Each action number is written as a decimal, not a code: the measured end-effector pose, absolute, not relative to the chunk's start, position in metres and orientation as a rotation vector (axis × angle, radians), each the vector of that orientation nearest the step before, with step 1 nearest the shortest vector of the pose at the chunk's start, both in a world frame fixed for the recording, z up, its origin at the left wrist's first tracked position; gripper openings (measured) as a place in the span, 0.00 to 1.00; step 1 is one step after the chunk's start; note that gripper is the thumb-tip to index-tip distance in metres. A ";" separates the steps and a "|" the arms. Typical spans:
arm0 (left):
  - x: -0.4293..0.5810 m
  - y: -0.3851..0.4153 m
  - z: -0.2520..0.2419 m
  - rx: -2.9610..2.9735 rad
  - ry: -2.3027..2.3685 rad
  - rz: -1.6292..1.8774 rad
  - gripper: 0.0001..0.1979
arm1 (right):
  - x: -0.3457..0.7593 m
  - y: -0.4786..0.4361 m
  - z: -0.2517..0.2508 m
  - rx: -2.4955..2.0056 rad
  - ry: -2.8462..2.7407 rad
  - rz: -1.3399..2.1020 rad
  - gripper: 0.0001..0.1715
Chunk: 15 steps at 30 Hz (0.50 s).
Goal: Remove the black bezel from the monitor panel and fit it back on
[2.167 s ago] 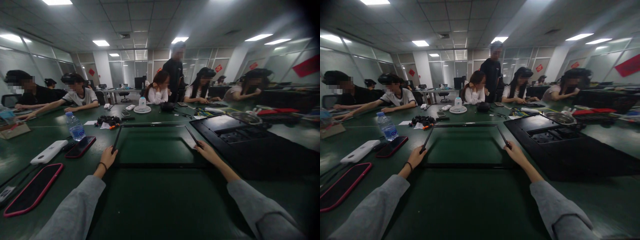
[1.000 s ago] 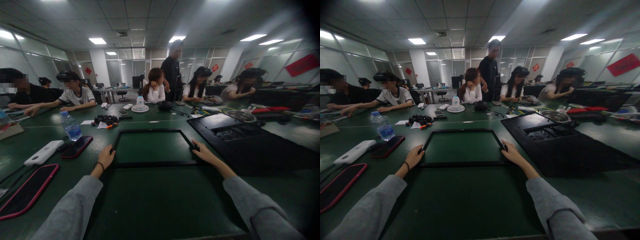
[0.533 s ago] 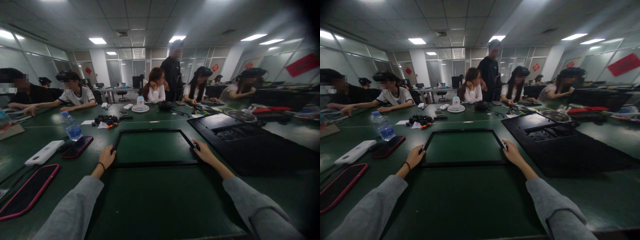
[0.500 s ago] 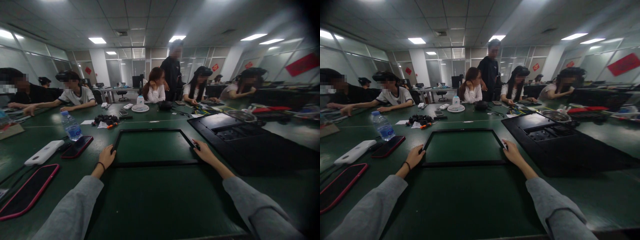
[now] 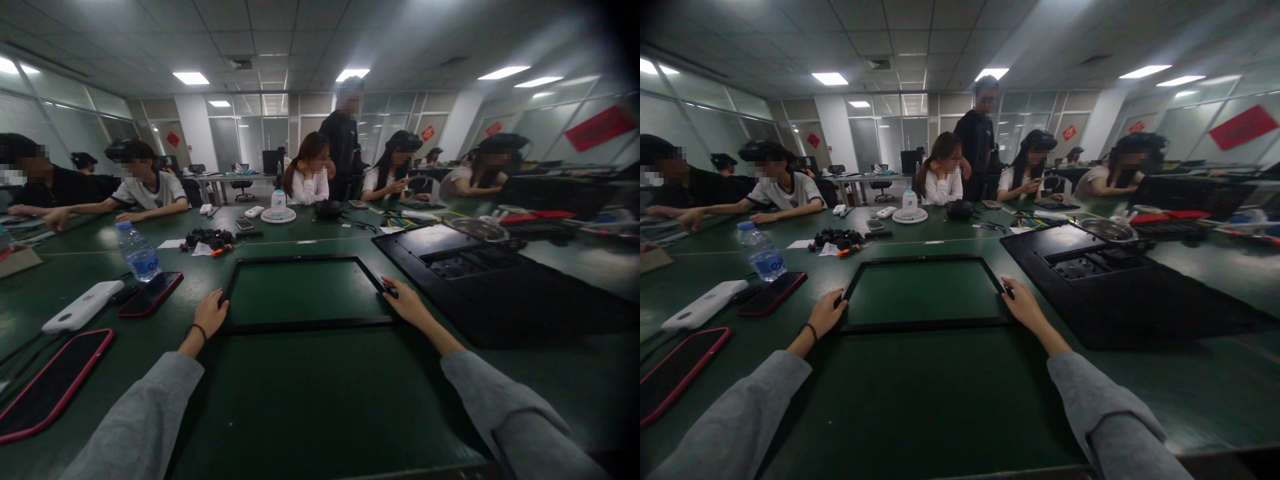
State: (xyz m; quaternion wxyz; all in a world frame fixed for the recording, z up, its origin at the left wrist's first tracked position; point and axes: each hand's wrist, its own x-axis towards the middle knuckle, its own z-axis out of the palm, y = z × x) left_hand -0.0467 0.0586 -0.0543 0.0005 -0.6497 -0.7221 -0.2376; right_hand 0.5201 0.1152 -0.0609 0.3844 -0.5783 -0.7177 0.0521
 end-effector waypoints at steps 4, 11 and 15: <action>-0.047 0.058 -0.054 -2.044 -2.263 -0.794 0.20 | 0.518 0.113 -0.058 -1.482 -1.811 0.142 0.24; -0.046 0.059 -0.055 -2.036 -2.272 -0.842 0.19 | 0.515 0.113 -0.056 -1.496 -1.772 0.191 0.22; -0.046 0.060 -0.053 -2.036 -2.291 -0.793 0.20 | 0.516 0.113 -0.050 -1.502 -1.787 0.161 0.23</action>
